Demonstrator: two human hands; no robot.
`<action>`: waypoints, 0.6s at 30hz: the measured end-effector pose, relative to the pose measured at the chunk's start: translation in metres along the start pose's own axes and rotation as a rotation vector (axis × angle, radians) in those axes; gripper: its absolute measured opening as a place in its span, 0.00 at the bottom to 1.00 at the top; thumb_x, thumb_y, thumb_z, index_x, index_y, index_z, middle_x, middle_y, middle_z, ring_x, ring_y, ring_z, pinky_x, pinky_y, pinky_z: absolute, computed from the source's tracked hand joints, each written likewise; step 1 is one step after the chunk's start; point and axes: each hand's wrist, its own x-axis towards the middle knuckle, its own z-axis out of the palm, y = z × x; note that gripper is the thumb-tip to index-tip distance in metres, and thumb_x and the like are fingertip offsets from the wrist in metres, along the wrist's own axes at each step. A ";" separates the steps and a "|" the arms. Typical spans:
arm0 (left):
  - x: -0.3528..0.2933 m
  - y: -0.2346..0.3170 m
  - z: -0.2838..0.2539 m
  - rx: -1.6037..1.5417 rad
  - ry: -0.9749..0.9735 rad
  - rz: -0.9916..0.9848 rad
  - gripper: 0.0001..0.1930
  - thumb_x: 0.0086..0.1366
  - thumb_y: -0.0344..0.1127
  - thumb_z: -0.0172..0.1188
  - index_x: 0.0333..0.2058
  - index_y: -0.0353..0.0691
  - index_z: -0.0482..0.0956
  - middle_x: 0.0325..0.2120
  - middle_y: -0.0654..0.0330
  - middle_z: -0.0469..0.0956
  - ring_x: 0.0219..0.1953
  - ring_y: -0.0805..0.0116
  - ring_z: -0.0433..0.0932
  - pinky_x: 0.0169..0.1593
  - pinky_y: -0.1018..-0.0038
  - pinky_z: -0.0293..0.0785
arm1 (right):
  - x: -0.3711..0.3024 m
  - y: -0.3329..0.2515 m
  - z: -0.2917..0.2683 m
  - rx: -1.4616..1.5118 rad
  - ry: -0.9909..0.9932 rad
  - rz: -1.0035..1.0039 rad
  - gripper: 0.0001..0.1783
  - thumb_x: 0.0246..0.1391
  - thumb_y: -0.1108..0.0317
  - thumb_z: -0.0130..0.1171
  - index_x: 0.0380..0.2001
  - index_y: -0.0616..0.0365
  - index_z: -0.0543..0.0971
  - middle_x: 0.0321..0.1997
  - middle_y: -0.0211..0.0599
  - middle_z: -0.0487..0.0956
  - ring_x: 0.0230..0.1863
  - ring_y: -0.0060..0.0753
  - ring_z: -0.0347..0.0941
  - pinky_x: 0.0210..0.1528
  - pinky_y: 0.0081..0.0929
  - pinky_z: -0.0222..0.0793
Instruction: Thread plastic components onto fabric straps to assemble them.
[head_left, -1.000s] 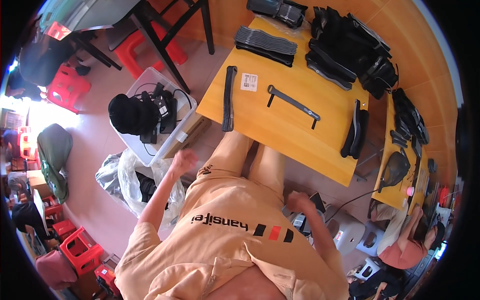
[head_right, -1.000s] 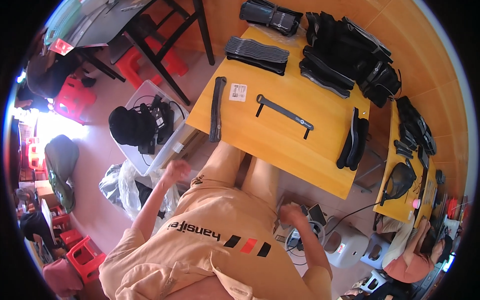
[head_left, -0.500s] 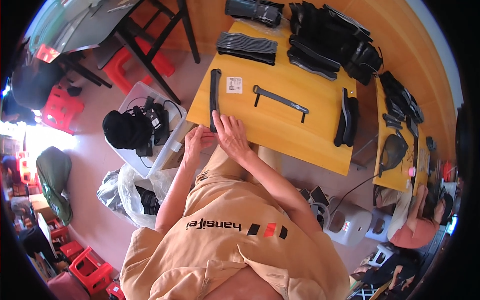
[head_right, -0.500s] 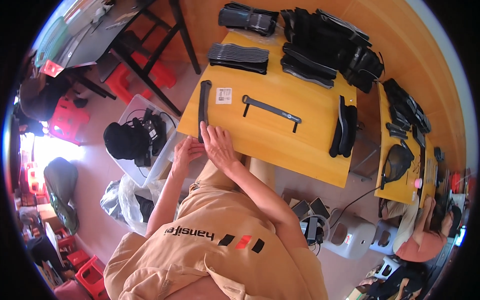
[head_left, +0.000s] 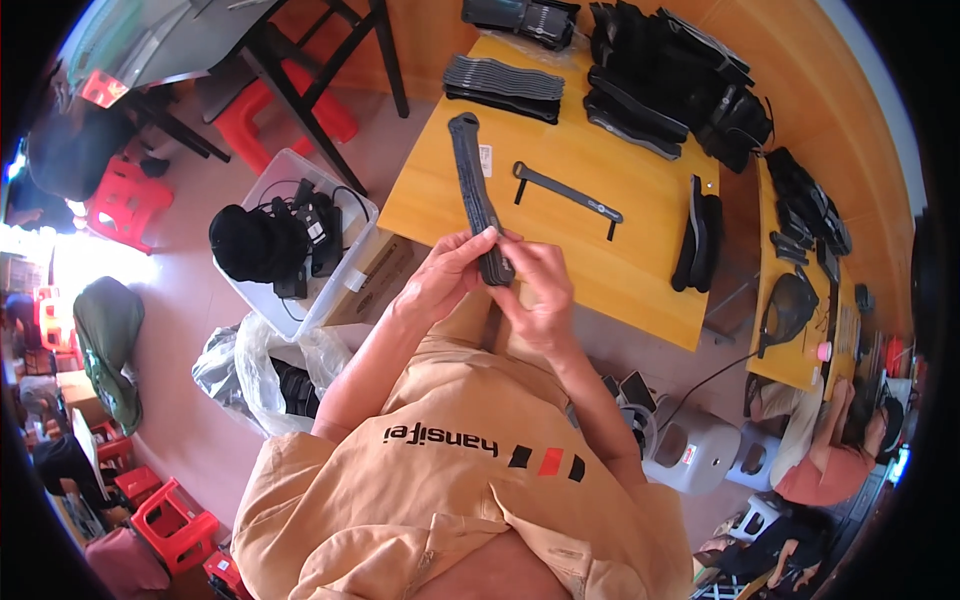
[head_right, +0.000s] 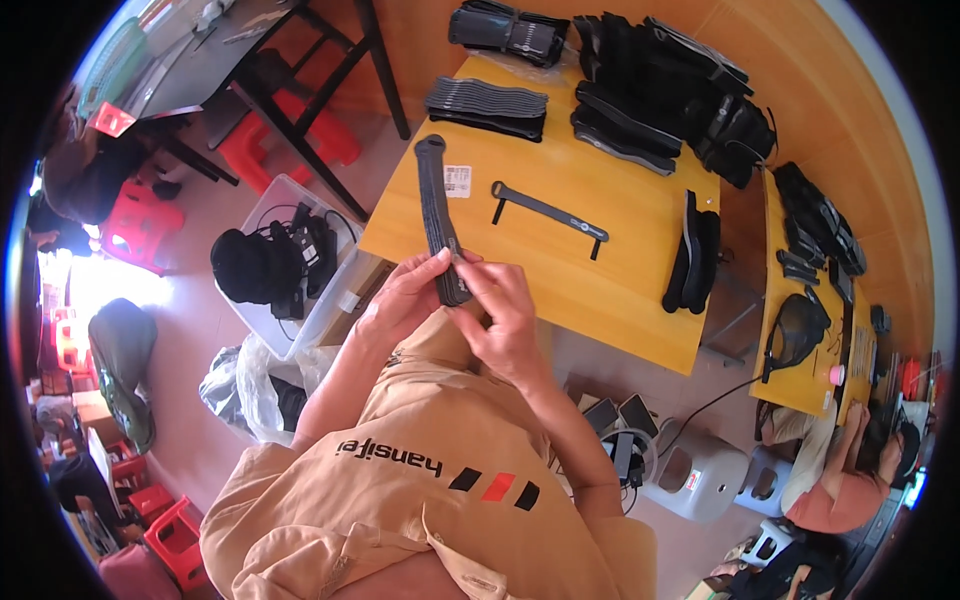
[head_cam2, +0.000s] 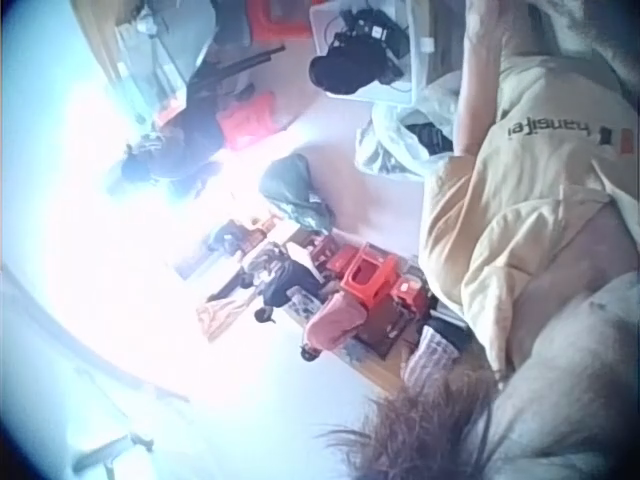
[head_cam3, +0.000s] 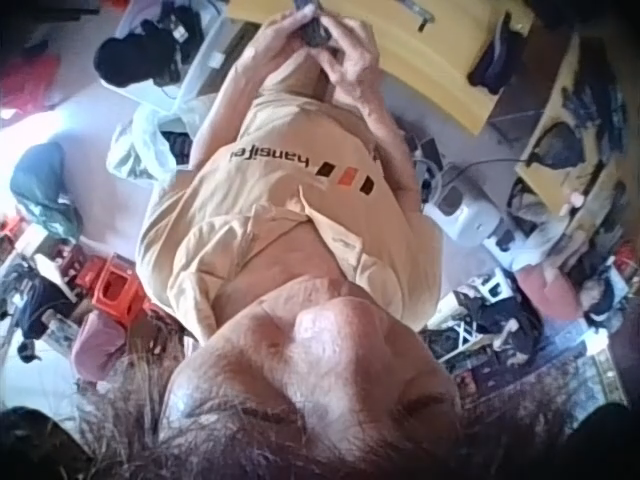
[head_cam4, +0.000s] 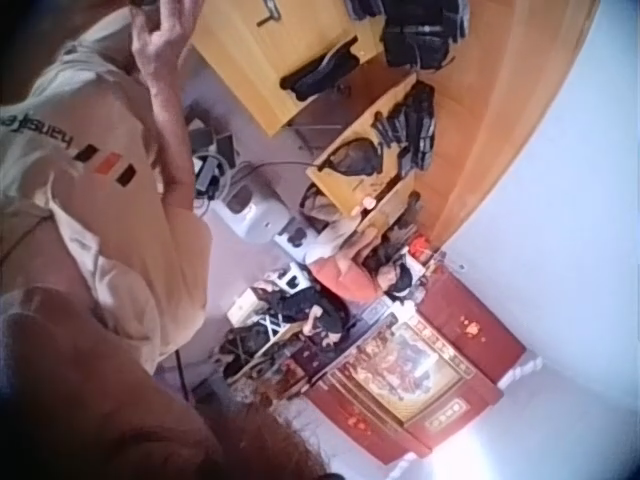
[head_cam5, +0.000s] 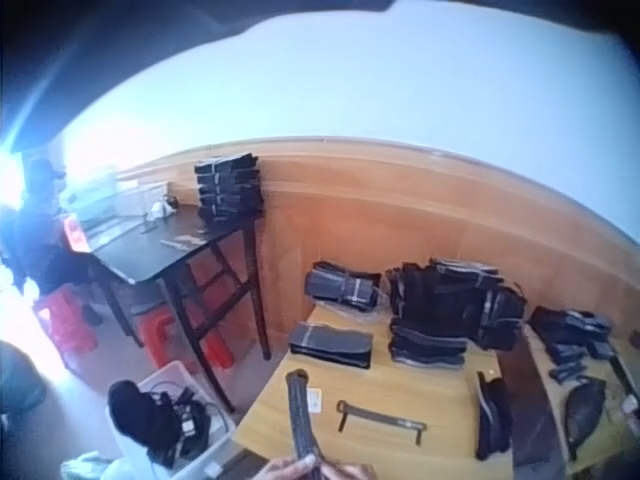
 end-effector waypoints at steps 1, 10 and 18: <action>0.003 -0.002 0.003 -0.006 -0.055 -0.012 0.17 0.68 0.41 0.48 0.43 0.30 0.74 0.37 0.56 0.77 0.40 0.69 0.77 0.47 0.72 0.73 | 0.001 -0.003 -0.012 -0.008 0.006 0.003 0.27 0.37 0.76 0.65 0.47 0.60 0.76 0.38 0.38 0.72 0.40 0.36 0.70 0.41 0.27 0.68; 0.010 -0.007 0.047 0.111 -0.081 -0.054 0.16 0.65 0.42 0.53 0.37 0.32 0.76 0.29 0.60 0.78 0.31 0.75 0.78 0.37 0.79 0.76 | -0.006 -0.016 -0.051 0.023 0.056 0.030 0.16 0.40 0.81 0.63 0.37 0.63 0.80 0.35 0.39 0.75 0.33 0.32 0.75 0.35 0.23 0.73; 0.008 -0.019 0.052 0.138 0.049 -0.027 0.14 0.63 0.43 0.57 0.31 0.35 0.78 0.21 0.67 0.75 0.21 0.83 0.71 0.26 0.87 0.69 | -0.006 -0.015 -0.057 -0.139 0.025 -0.126 0.16 0.38 0.83 0.61 0.35 0.63 0.80 0.33 0.39 0.76 0.29 0.33 0.76 0.29 0.23 0.74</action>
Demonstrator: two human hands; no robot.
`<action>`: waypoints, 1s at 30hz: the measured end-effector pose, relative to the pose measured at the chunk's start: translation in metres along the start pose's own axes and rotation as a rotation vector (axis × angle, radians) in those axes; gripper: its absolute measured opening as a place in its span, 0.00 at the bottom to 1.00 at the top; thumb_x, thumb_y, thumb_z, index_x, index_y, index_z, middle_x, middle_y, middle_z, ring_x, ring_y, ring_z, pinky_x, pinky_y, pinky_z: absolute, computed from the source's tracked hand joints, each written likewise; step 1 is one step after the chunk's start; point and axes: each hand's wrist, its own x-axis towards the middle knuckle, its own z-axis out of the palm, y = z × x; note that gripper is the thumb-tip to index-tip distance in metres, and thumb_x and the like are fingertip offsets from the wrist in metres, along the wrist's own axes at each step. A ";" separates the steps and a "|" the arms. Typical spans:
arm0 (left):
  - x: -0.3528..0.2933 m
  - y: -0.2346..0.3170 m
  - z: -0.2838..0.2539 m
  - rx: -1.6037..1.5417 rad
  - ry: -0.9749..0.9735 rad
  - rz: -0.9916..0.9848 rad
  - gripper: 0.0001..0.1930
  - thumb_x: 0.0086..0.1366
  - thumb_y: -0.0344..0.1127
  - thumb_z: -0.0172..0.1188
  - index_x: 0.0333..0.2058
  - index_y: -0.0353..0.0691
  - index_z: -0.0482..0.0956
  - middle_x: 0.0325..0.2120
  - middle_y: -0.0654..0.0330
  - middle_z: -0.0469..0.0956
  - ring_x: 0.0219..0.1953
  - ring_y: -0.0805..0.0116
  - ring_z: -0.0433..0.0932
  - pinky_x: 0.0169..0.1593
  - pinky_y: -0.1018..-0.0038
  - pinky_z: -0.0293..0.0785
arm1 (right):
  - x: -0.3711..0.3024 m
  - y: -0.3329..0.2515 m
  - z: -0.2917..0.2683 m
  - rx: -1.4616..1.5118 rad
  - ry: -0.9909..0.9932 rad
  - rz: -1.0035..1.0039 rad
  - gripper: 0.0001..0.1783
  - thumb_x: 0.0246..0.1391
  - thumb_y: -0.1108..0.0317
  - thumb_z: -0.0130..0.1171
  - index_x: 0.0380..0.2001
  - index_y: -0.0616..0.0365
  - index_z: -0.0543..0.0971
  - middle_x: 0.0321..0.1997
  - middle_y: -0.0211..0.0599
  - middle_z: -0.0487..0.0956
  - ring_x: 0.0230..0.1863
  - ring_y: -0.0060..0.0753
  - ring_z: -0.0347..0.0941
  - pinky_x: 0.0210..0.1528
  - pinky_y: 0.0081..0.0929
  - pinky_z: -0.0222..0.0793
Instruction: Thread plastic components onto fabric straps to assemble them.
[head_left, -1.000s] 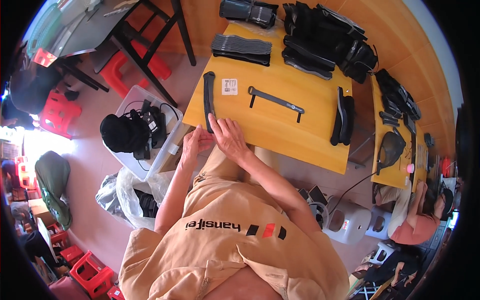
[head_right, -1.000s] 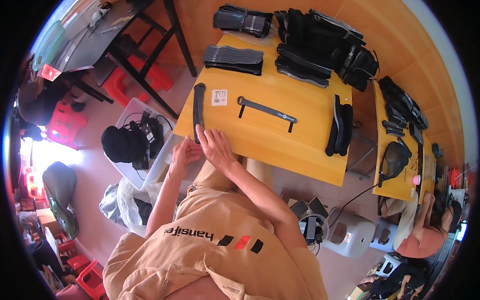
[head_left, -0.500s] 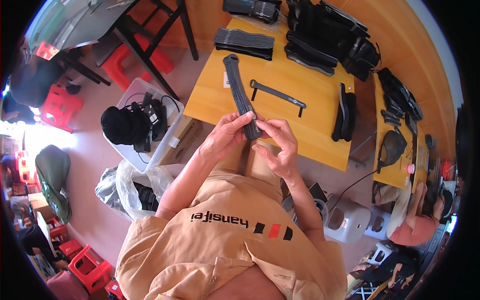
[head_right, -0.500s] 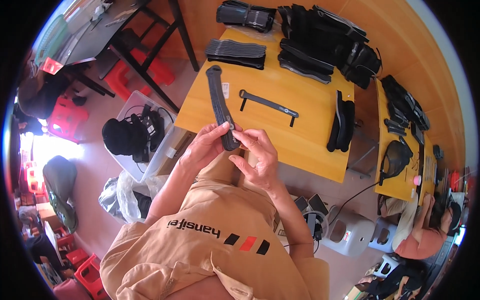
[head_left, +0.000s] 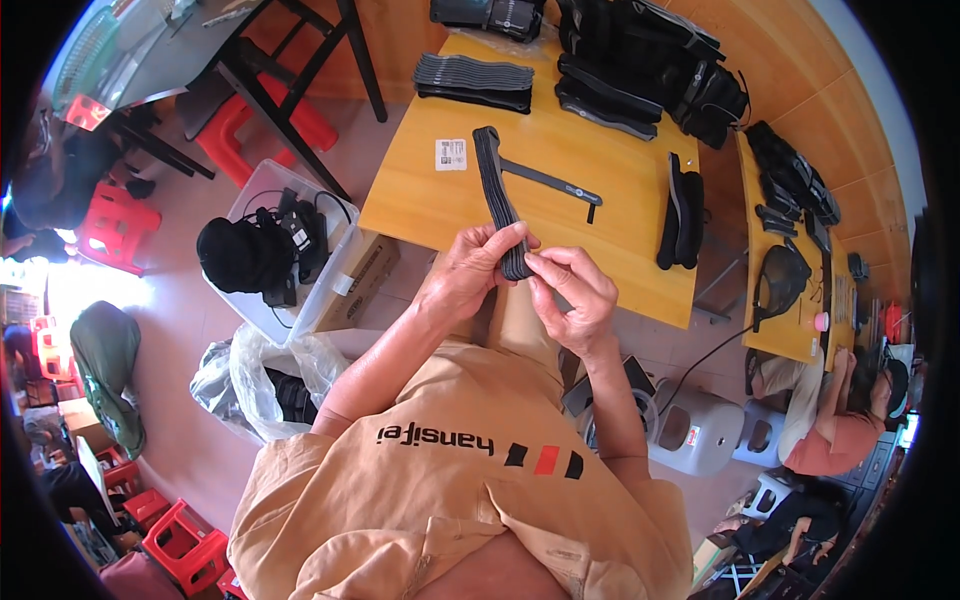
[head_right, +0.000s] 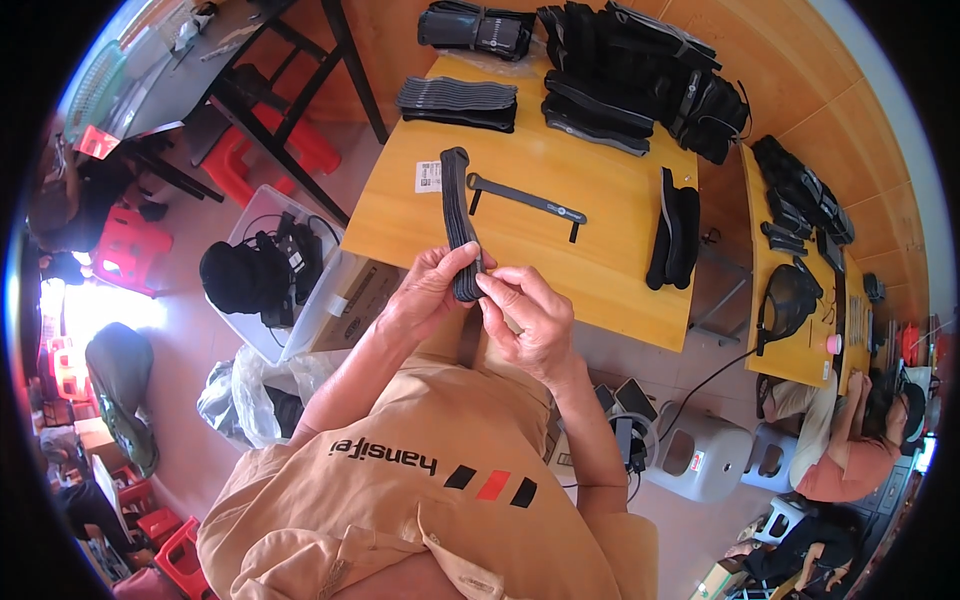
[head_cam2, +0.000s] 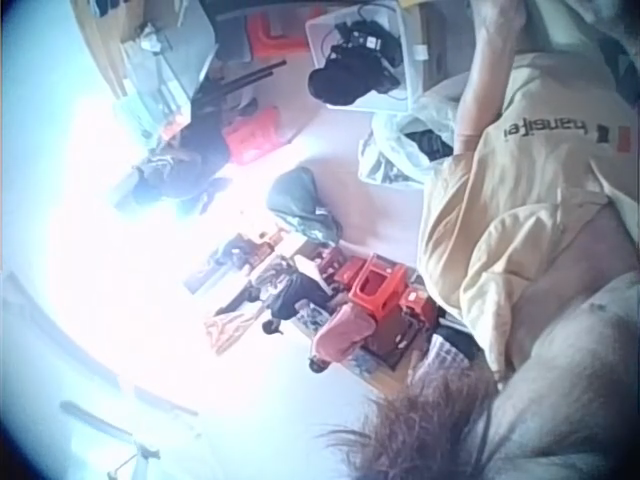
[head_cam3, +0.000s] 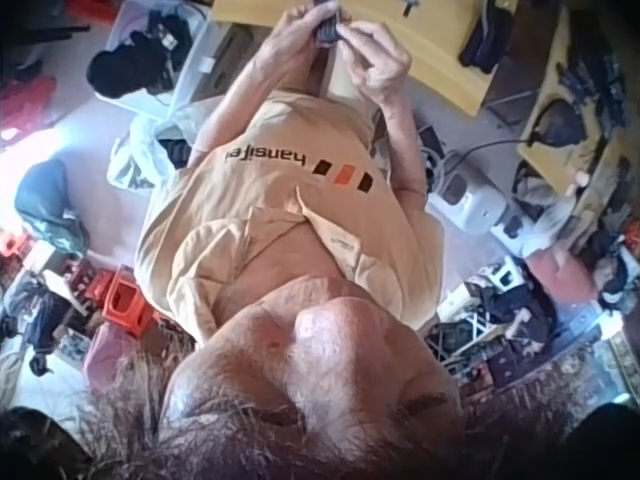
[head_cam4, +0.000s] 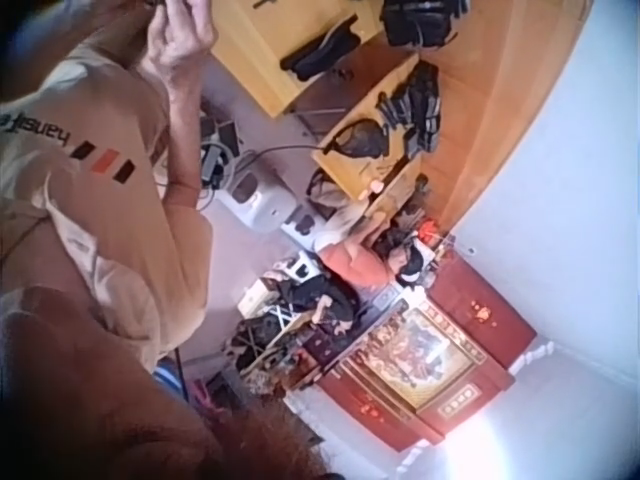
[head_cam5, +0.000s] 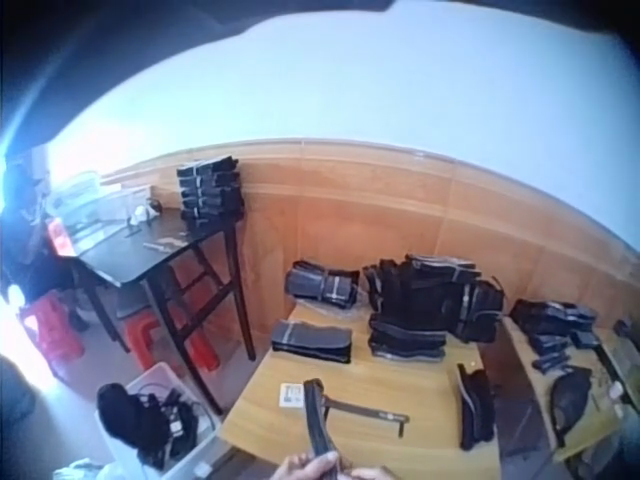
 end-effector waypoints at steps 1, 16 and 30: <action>0.001 -0.002 0.000 -0.007 0.010 -0.001 0.14 0.63 0.43 0.57 0.30 0.36 0.78 0.20 0.67 0.75 0.21 0.83 0.71 0.25 0.87 0.68 | 0.001 0.000 0.000 -0.036 -0.008 -0.040 0.16 0.37 0.83 0.61 0.35 0.64 0.79 0.33 0.38 0.76 0.27 0.32 0.76 0.28 0.23 0.74; 0.001 -0.007 0.000 0.008 0.048 -0.018 0.12 0.61 0.41 0.59 0.25 0.39 0.77 0.17 0.68 0.73 0.18 0.83 0.69 0.21 0.86 0.64 | 0.000 0.004 -0.004 -0.201 -0.118 -0.232 0.21 0.31 0.86 0.59 0.36 0.66 0.75 0.33 0.36 0.74 0.25 0.31 0.74 0.24 0.24 0.72; -0.006 0.003 0.007 -0.030 -0.030 -0.072 0.17 0.64 0.46 0.55 0.35 0.35 0.76 0.25 0.66 0.74 0.23 0.82 0.70 0.28 0.87 0.69 | -0.003 0.006 0.005 -0.241 -0.024 -0.102 0.14 0.40 0.84 0.58 0.35 0.65 0.75 0.32 0.40 0.74 0.29 0.36 0.75 0.26 0.27 0.73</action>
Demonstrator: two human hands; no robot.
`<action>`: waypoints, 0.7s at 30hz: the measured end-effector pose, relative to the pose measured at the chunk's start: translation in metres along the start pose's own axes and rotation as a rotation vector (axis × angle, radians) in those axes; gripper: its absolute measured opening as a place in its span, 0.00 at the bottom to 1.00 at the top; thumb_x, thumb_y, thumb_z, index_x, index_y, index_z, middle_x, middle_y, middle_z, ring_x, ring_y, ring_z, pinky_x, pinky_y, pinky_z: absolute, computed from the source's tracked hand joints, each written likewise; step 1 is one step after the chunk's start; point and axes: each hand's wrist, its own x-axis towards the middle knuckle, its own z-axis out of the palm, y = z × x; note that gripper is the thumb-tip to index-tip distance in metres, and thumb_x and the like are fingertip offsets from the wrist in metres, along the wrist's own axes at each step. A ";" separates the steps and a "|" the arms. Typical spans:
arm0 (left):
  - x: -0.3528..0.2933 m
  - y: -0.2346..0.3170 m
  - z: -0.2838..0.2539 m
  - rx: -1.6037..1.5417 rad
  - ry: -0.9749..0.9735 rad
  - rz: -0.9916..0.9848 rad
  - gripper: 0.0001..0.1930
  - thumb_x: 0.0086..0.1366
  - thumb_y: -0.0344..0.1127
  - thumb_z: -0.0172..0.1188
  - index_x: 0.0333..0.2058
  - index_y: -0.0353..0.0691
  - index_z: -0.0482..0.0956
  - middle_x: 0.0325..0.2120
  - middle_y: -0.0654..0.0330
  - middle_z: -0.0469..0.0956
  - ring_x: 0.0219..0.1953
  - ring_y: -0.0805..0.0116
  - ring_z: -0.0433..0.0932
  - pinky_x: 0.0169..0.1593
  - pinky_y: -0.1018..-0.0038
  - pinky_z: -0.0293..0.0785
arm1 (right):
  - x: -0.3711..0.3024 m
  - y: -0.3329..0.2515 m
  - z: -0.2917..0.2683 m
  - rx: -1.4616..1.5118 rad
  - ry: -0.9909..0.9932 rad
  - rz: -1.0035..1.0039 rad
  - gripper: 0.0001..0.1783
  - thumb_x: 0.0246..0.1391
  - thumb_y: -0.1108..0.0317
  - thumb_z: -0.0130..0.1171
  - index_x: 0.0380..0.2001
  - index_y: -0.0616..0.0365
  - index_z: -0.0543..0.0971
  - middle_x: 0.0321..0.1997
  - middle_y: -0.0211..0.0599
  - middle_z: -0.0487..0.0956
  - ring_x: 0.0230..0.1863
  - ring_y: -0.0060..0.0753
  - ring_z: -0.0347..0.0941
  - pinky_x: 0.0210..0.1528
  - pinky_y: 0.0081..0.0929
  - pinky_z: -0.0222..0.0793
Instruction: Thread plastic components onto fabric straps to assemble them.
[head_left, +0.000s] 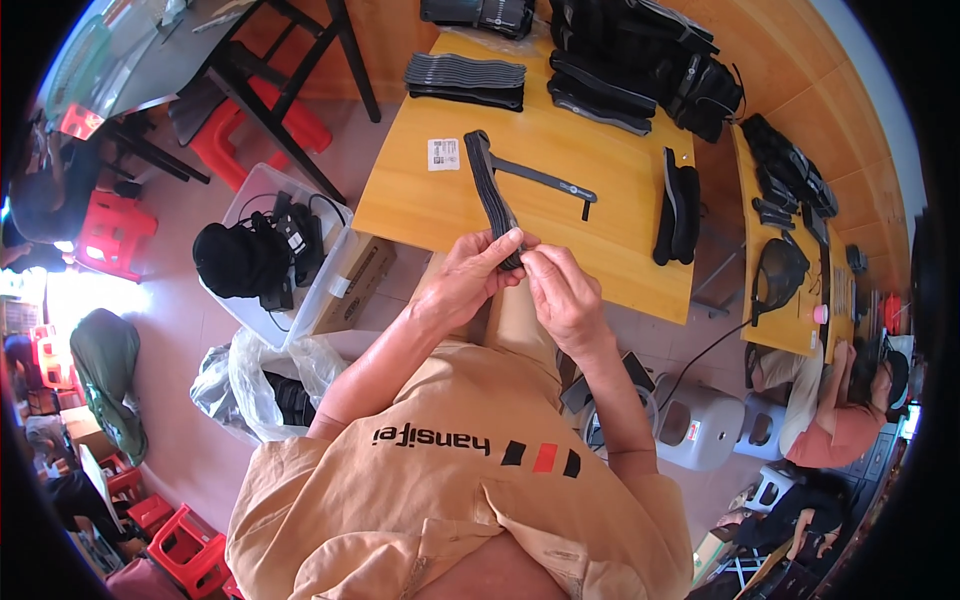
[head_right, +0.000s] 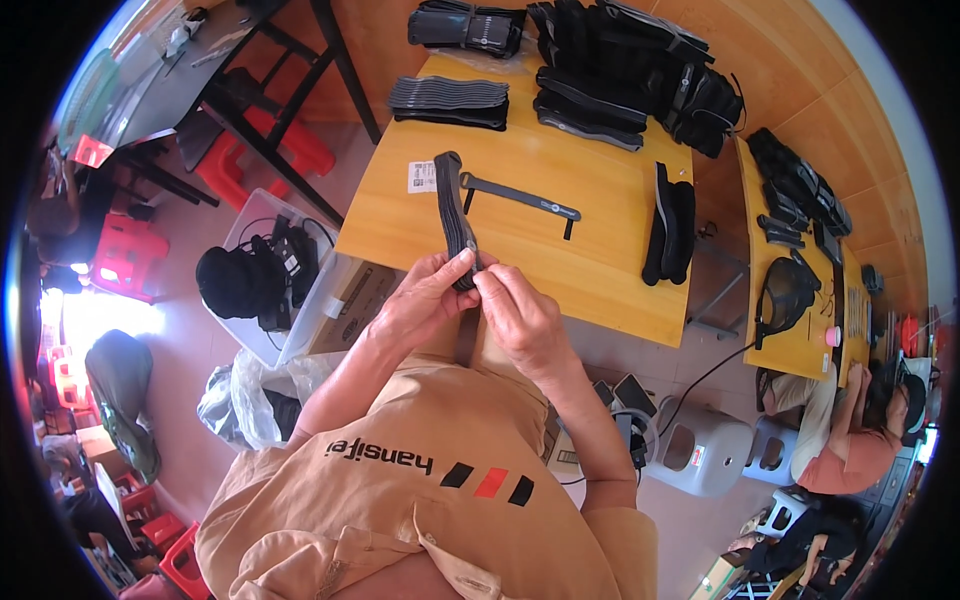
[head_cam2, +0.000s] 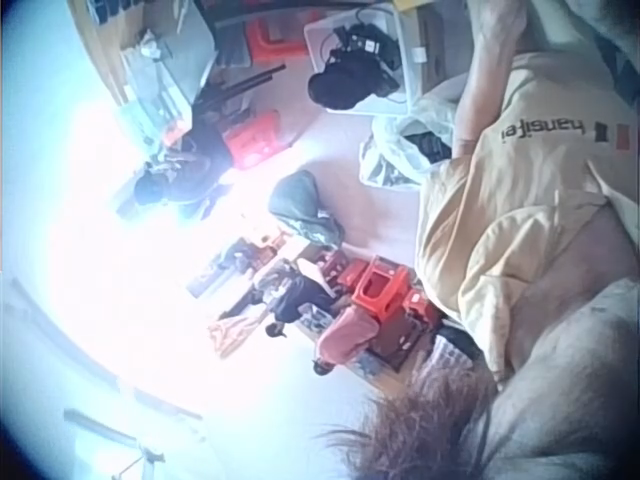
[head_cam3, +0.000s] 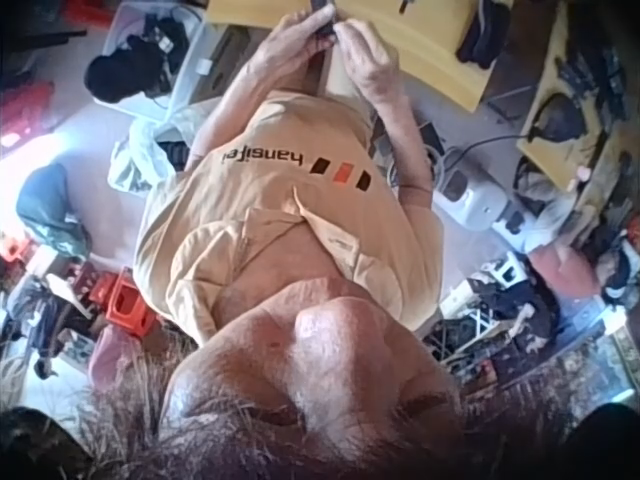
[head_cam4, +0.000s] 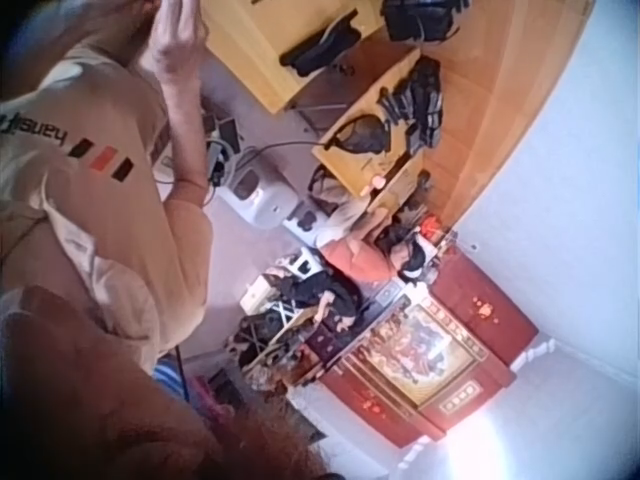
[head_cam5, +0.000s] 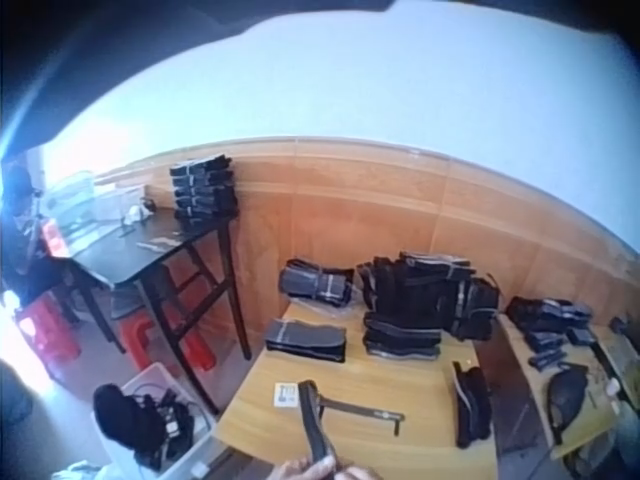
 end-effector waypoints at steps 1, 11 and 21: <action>0.001 -0.001 -0.002 0.001 0.007 0.005 0.16 0.64 0.45 0.54 0.36 0.35 0.75 0.25 0.66 0.74 0.23 0.82 0.70 0.29 0.87 0.69 | 0.001 0.000 0.000 -0.071 -0.024 -0.063 0.16 0.38 0.84 0.59 0.36 0.66 0.74 0.33 0.40 0.74 0.30 0.36 0.76 0.26 0.26 0.74; 0.003 -0.002 0.001 0.301 0.093 0.117 0.25 0.67 0.56 0.43 0.26 0.38 0.72 0.16 0.66 0.68 0.16 0.80 0.66 0.19 0.83 0.61 | 0.014 0.002 0.005 -0.009 -0.078 -0.043 0.12 0.42 0.83 0.56 0.33 0.64 0.72 0.30 0.41 0.73 0.28 0.39 0.74 0.26 0.30 0.71; 0.002 -0.004 0.005 0.493 0.168 0.147 0.26 0.69 0.55 0.39 0.25 0.36 0.70 0.14 0.65 0.69 0.14 0.78 0.66 0.17 0.81 0.62 | 0.007 0.002 0.013 0.603 -0.039 0.643 0.02 0.55 0.77 0.47 0.30 0.65 0.69 0.24 0.36 0.69 0.23 0.24 0.70 0.24 0.24 0.66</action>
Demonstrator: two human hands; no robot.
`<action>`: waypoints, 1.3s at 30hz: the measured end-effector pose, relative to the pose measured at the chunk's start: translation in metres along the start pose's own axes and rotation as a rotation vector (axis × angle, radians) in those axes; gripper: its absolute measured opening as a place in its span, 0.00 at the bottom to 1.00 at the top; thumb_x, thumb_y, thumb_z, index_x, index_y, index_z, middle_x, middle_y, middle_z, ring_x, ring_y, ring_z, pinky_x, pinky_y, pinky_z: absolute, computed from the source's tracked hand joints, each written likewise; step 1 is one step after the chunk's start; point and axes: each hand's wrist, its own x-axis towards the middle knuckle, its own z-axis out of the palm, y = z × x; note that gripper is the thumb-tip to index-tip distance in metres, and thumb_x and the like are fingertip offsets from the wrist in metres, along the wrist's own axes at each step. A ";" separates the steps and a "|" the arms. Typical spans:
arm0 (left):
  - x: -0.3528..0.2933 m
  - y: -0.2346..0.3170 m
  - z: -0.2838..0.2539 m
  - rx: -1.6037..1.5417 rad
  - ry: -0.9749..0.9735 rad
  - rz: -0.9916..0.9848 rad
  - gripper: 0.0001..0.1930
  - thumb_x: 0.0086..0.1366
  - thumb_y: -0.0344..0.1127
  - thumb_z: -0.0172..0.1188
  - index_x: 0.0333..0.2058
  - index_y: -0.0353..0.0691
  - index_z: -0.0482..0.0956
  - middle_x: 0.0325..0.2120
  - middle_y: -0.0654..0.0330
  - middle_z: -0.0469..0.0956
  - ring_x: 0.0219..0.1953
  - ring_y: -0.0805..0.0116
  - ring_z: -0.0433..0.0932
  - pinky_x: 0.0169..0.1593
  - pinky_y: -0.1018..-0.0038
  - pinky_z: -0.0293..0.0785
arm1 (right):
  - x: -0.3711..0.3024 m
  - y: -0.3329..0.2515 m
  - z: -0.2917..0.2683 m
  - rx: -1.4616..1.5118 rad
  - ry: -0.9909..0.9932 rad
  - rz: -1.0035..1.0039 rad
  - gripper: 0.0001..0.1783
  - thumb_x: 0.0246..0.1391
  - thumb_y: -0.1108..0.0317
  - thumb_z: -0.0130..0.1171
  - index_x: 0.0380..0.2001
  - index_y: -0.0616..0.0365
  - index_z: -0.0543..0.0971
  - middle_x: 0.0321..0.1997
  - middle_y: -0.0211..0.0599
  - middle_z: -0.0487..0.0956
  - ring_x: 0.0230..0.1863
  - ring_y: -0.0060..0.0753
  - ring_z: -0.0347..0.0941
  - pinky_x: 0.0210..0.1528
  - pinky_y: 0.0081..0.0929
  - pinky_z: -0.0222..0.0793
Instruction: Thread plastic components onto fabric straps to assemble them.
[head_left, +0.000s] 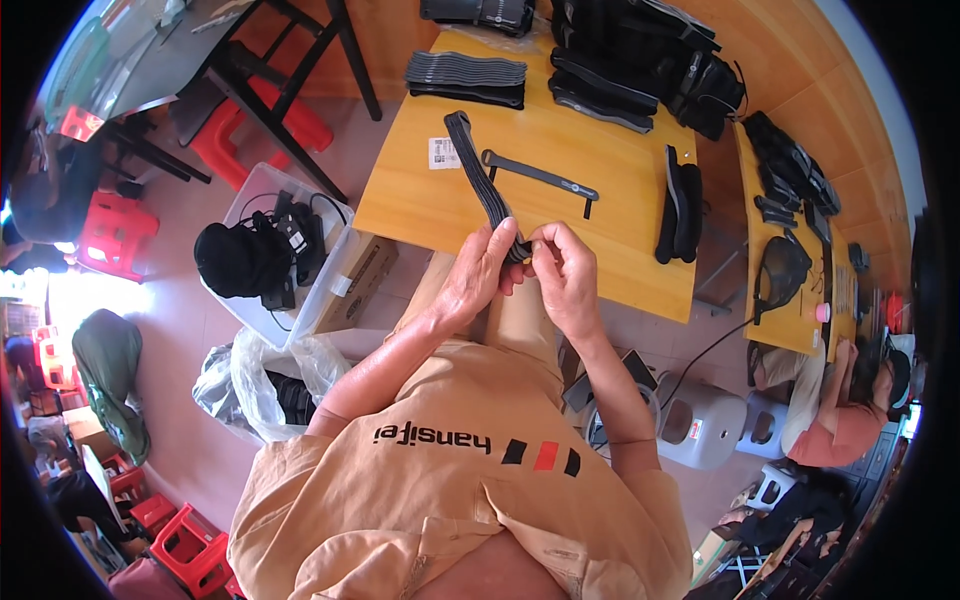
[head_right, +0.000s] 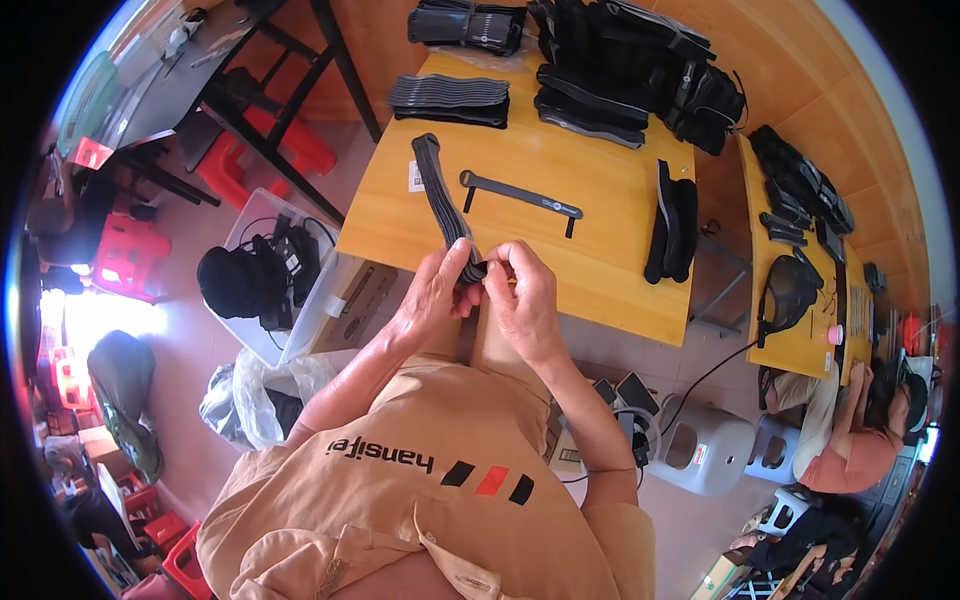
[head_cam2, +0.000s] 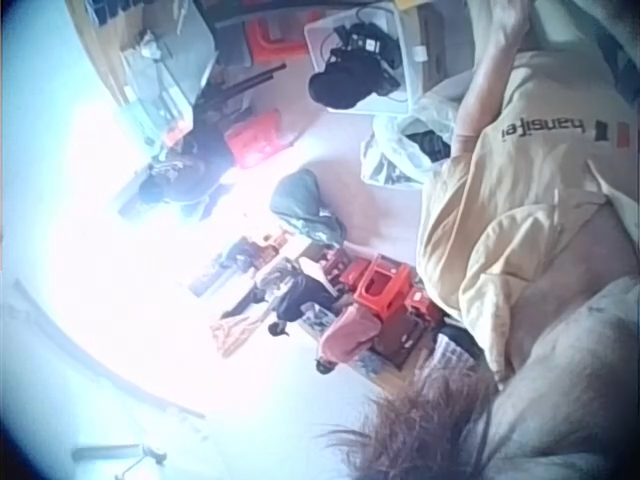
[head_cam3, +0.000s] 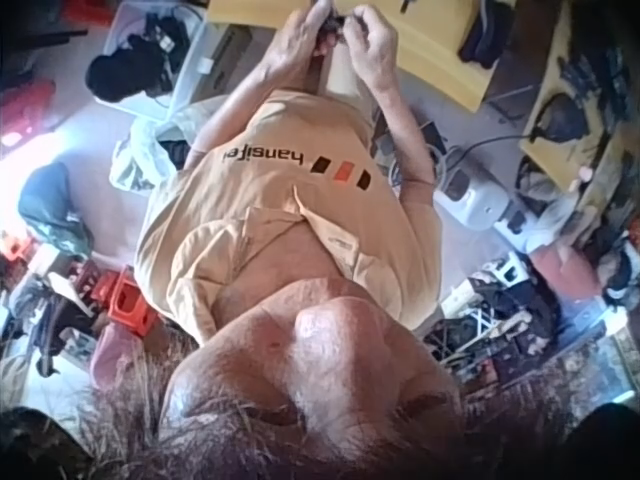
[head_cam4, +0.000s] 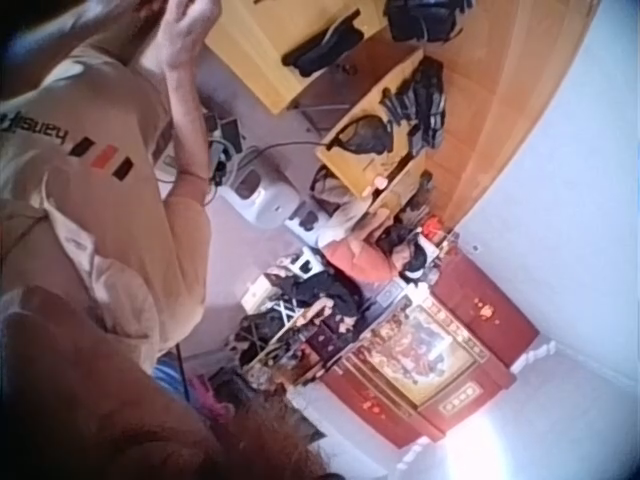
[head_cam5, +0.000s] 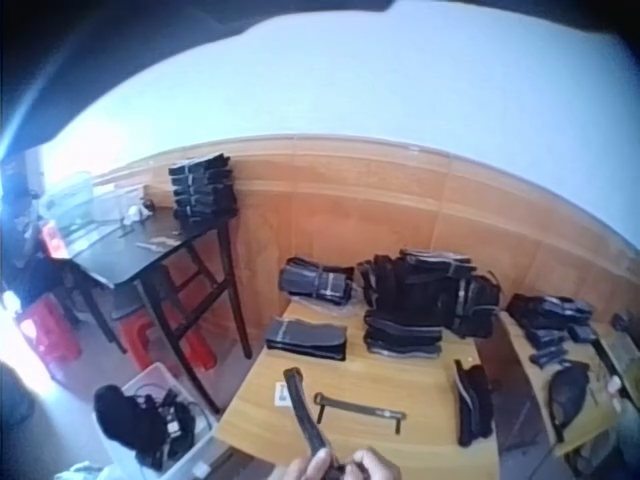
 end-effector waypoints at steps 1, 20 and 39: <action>-0.001 0.004 0.000 0.000 -0.002 0.000 0.26 0.69 0.55 0.39 0.25 0.36 0.70 0.14 0.65 0.69 0.14 0.78 0.66 0.17 0.81 0.62 | 0.000 -0.002 0.000 0.147 -0.005 0.109 0.02 0.55 0.77 0.47 0.30 0.65 0.69 0.24 0.36 0.69 0.23 0.22 0.70 0.25 0.23 0.67; -0.008 0.016 -0.025 0.227 -0.324 0.045 0.22 0.69 0.46 0.42 0.22 0.36 0.71 0.12 0.64 0.69 0.13 0.78 0.66 0.18 0.82 0.62 | -0.005 0.002 0.010 0.363 -0.038 0.177 0.03 0.60 0.75 0.44 0.33 0.63 0.67 0.27 0.34 0.69 0.27 0.19 0.68 0.29 0.20 0.67; -0.043 0.021 -0.030 0.039 -0.671 -0.221 0.26 0.68 0.54 0.41 0.18 0.41 0.66 0.10 0.66 0.66 0.11 0.80 0.64 0.15 0.84 0.60 | -0.027 -0.030 -0.030 0.088 -0.468 0.063 0.13 0.53 0.71 0.54 0.18 0.60 0.67 0.13 0.32 0.65 0.15 0.17 0.61 0.17 0.22 0.54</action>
